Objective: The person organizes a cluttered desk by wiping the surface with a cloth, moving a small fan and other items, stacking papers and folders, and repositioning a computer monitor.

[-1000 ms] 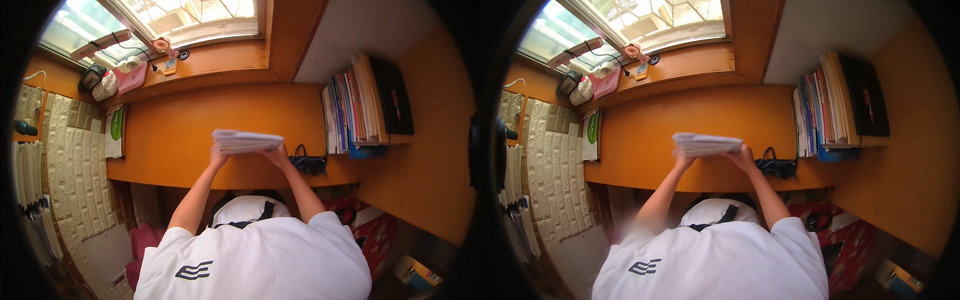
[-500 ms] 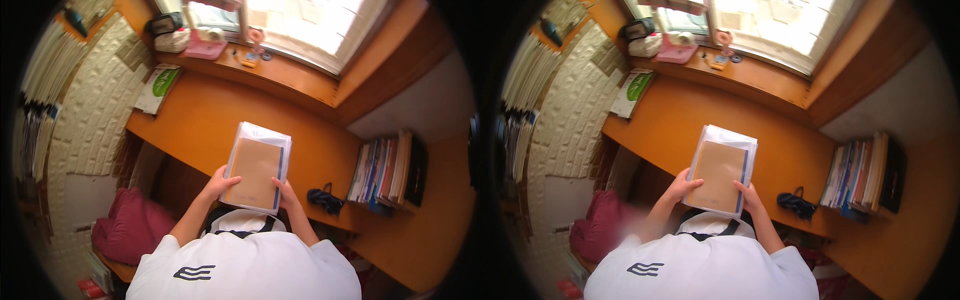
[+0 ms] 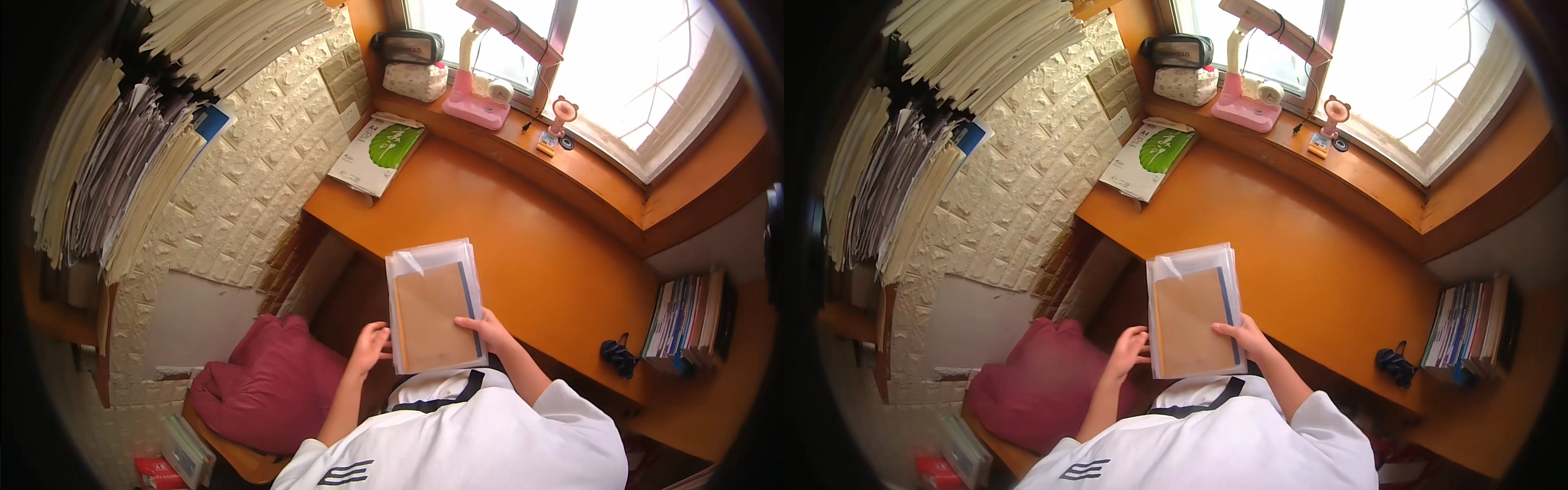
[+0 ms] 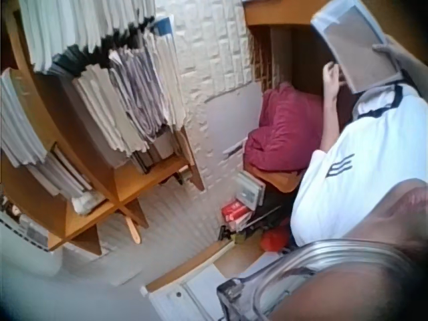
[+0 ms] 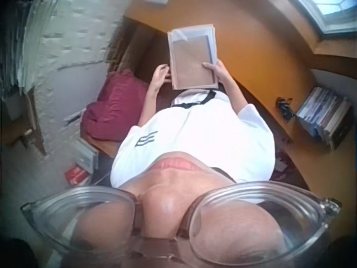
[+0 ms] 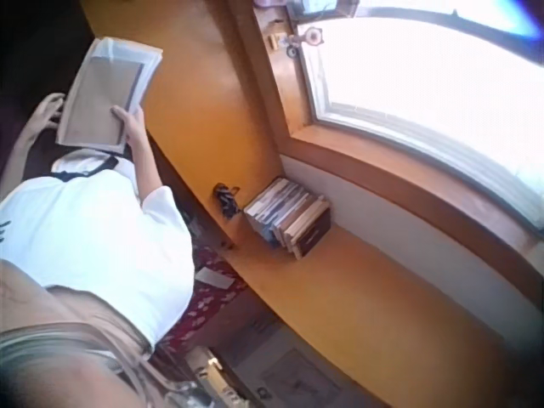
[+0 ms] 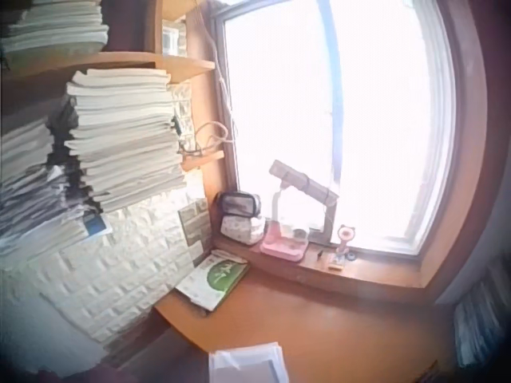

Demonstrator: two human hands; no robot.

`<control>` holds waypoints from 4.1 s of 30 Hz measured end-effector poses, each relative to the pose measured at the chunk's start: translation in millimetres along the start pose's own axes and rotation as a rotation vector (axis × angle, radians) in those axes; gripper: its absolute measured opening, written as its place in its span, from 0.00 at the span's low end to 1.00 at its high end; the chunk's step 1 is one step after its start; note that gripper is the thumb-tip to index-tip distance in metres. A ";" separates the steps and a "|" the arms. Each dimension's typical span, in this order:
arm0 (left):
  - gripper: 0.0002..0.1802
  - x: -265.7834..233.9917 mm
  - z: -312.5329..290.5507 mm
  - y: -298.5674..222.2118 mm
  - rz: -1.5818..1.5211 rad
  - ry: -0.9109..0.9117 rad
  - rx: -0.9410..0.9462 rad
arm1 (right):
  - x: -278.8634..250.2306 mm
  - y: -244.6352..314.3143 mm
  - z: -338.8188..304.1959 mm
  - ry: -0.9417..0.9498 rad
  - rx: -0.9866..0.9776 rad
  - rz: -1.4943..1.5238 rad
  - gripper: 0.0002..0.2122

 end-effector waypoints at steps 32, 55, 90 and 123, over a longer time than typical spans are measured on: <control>0.38 -416.1 74.4 -309.2 2.021 -1.905 0.675 | 135.5 170.6 529.2 -0.435 -0.344 0.178 0.21; 0.35 -417.4 74.5 -306.6 1.979 -1.929 0.732 | 180.2 229.1 448.7 0.034 -0.532 0.175 0.18; 0.34 -406.9 72.5 -315.7 1.953 -1.967 0.772 | 182.9 190.1 509.6 -0.433 -0.350 -0.105 0.47; 0.32 -364.5 49.0 -323.6 1.536 -1.769 1.089 | -93.1 -91.2 121.9 -0.710 -0.472 -0.106 0.11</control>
Point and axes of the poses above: each hand's wrist, its own z-axis towards the middle knuckle, its own x-axis out of the palm, y = z × x, the point moved 10 cm from there along z, towards the middle knuckle, and after that the axes turned 14 degrees about z, right-handed, at the moved point
